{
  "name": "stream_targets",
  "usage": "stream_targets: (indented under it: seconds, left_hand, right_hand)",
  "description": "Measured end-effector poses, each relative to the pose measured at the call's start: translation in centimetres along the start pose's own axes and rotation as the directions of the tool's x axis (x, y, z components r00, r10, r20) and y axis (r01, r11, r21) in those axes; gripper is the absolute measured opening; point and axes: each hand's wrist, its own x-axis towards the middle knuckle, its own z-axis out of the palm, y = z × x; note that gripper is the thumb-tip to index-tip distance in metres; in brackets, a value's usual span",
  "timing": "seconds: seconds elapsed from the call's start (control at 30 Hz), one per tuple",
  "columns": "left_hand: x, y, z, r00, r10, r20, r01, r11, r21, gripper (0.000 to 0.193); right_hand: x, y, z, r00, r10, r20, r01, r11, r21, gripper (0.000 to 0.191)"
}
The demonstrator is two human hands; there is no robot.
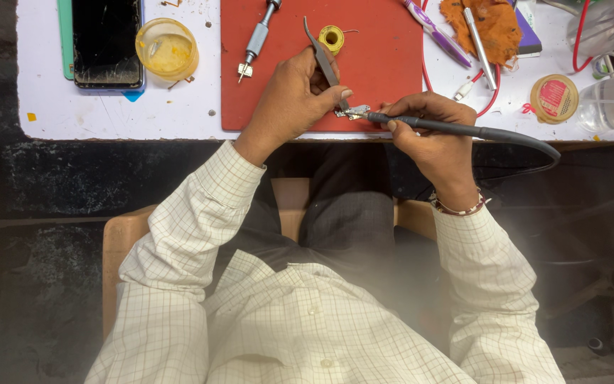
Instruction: The person sits at a repair workbench and solders a small phone component held with tweezers on a red mat, using a soldering iron in the right hand and solder wire. They reposition the part, apply solder at several points, briefly reach aside, and continue soldering the component on the mat.
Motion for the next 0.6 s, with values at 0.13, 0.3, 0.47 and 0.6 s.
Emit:
stream_targets:
  seconds: [0.13, 0.3, 0.47, 0.6]
  left_hand:
    - [0.01, -0.04, 0.0, 1.0, 0.006, 0.002, -0.006, 1.0, 0.013, 0.022]
    - [0.09, 0.04, -0.08, 1.0, -0.004, 0.007, 0.003, 0.999, 0.038, 0.022]
    - [0.07, -0.04, -0.09, 1.0, 0.003, 0.003, -0.003, 1.0, 0.016, 0.022]
    - [0.13, -0.15, -0.08, 1.0, 0.009, 0.007, -0.009, 0.999, 0.033, 0.022]
  right_hand:
    - [0.08, -0.03, 0.08, 1.0, -0.018, 0.01, 0.018, 1.0, -0.006, 0.013]
    - [0.04, -0.13, -0.02, 0.999, 0.034, -0.007, -0.035, 0.999, -0.005, 0.014]
    - [0.08, 0.06, 0.18, 1.0, -0.006, -0.002, 0.006, 1.0, -0.009, 0.014]
    - [0.17, 0.11, 0.11, 1.0, -0.021, 0.004, 0.021, 0.999, -0.03, 0.013]
